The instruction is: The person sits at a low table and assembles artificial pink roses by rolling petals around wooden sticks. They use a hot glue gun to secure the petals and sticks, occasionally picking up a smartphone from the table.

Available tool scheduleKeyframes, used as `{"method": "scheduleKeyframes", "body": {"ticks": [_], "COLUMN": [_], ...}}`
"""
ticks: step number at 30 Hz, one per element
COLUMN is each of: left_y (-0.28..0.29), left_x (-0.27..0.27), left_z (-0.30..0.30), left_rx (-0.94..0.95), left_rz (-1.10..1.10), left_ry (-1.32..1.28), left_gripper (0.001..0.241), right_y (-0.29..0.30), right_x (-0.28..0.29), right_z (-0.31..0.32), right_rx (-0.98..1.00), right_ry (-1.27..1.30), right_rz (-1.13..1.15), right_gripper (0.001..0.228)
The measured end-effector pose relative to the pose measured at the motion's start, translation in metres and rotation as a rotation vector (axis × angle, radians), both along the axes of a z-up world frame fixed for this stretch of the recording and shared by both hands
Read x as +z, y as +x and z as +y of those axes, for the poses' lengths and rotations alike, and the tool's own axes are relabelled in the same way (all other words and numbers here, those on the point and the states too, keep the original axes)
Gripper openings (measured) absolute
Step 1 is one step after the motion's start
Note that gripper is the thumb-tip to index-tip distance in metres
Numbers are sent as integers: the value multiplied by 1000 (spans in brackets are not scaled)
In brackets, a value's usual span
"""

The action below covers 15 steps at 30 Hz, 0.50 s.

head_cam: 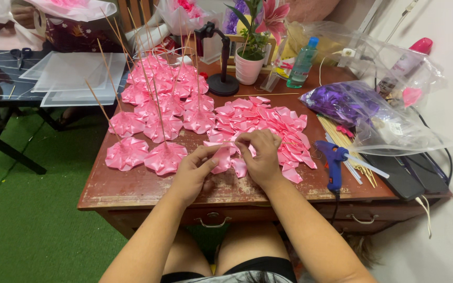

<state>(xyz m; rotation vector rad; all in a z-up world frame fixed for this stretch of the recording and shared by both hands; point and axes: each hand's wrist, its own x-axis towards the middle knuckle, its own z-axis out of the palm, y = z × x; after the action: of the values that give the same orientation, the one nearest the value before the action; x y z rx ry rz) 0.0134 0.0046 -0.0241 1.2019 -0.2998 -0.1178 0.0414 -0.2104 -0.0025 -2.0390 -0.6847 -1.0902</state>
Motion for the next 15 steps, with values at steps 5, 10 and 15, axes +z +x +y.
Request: {"method": "scheduleKeyframes", "body": {"ticks": [5,10,15], "left_y": [2,-9,-6], "left_x": [-6,8,1], "left_z": [-3,-2,-3], "left_rx": [27,43,35], "left_rz": [-5,-34,-16], "left_ry": [-14,2,-4], "left_gripper": [42,42,42], "right_y": [4,-6,-3], "right_x": [-9,4,2], "right_z": [-5,4,3], "right_rx": [23,64,67], "right_ry": [90,71,72], "right_rz": [-25,-7,-17], "right_gripper": [12,11,12]}}
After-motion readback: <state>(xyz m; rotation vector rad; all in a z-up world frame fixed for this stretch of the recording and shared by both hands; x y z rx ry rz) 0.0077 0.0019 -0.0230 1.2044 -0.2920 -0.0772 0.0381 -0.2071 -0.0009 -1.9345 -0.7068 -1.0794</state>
